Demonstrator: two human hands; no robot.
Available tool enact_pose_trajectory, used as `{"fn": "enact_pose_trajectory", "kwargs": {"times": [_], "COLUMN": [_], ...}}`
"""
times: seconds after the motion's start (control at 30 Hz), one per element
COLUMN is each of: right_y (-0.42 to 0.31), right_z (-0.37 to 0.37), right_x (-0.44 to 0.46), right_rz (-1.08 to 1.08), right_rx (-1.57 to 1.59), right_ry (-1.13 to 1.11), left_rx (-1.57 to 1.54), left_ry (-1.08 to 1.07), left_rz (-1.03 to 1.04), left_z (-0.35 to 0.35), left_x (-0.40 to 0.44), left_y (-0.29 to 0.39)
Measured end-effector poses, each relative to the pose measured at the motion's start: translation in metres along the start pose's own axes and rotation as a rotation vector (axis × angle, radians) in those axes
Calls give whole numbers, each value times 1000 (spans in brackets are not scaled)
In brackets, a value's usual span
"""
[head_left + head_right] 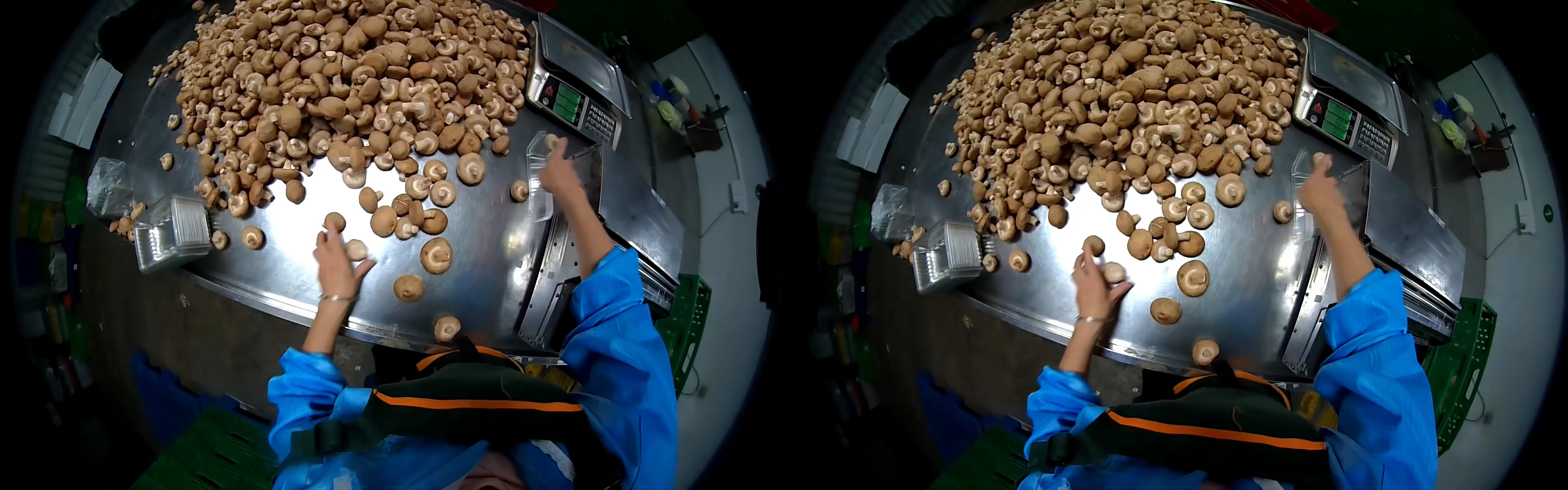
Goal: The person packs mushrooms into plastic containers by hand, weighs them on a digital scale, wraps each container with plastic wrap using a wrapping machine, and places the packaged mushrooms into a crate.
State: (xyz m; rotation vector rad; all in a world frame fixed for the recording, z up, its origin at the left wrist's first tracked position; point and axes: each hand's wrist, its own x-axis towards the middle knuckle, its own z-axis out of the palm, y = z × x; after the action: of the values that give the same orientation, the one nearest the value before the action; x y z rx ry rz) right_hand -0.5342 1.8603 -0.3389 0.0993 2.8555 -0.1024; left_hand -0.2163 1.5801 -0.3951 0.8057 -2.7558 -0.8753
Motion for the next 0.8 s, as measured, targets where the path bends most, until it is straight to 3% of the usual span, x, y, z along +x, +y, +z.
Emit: {"fn": "enact_pose_trajectory", "kwargs": {"times": [0.03, 0.1, 0.17, 0.23, 0.37, 0.43, 0.5, 0.53, 0.57, 0.6, 0.7, 0.77, 0.8], "right_y": [-4, -57, -64, -90, -136, -158, -185, -184, -179, -165, -117, -92, -84], "right_z": [19, 2, 41, 45, 77, 81, 111, 120, 129, 115, 90, 91, 90], "right_x": [8, -51, -62, -74, -57, -58, -58, -55, -56, -61, -64, -70, -73], "right_rz": [-21, 211, 42, 12, -29, 104, 75, 75, 77, 84, 125, 221, 260], "right_rx": [139, 706, 798, 1042, 1603, 1860, 2010, 1990, 1967, 1831, 1486, 1526, 1547], "right_ry": [-111, -413, -310, -334, -402, -478, -403, -469, -532, -705, -734, -727, -719], "left_rx": [-77, -104, -321, -510, -635, -556, -390, -430, -281, -266, -277, -311, -355], "left_ry": [43, -2, 122, 168, -88, -60, -14, -29, 32, -25, -296, -329, -225], "left_rz": [70, -14, 89, 40, -59, 107, 256, 295, 392, 413, 446, 421, 388], "left_z": [16, 29, 50, 56, 21, 8, -7, -12, -10, -9, -2, 2, 1], "left_x": [17, 41, 71, 105, 146, 155, 159, 157, 155, 150, 129, 110, 100], "left_y": [6, 39, 46, 55, 62, 67, 83, 95, 100, 102, 94, 91, 90]}}
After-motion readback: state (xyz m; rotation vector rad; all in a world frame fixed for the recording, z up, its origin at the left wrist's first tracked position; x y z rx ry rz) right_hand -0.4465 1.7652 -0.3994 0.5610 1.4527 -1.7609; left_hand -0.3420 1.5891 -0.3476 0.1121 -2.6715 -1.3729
